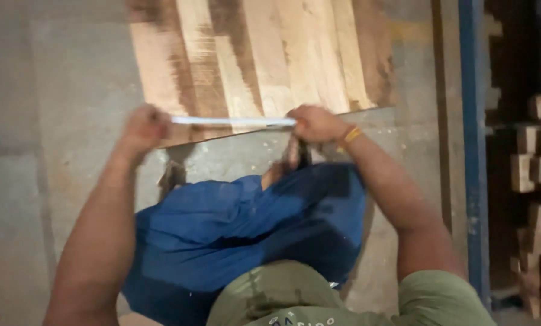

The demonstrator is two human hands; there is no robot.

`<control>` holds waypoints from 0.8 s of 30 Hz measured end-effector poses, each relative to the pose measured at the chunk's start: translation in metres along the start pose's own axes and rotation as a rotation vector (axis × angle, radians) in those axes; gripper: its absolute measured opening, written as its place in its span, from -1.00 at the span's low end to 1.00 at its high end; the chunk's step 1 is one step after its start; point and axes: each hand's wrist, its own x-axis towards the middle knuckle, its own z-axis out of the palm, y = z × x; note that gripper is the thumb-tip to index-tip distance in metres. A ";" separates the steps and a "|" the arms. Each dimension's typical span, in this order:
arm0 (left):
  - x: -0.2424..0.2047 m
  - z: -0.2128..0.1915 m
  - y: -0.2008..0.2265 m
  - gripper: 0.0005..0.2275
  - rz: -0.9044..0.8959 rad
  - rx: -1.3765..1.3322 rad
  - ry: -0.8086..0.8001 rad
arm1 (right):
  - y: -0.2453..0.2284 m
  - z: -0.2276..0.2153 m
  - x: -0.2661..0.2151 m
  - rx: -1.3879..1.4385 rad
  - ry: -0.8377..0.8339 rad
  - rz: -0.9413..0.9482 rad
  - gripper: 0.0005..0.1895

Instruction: The person arranges wooden planks on the floor by hand, sanding some with sandpaper, then measures them with a tape measure, and finally aligns them on a wooden board.

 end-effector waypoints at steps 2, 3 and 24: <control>0.010 -0.021 -0.026 -0.75 -0.106 -0.023 0.059 | 0.071 -0.013 -0.020 -0.206 0.124 -0.003 -0.64; 0.013 -0.020 -0.042 -0.78 -0.237 0.066 0.117 | 0.099 -0.024 -0.035 -0.326 0.173 0.076 -0.70; 0.014 0.039 -0.071 -0.71 -0.527 0.101 0.227 | 0.353 -0.055 -0.121 -0.600 0.654 0.442 -0.82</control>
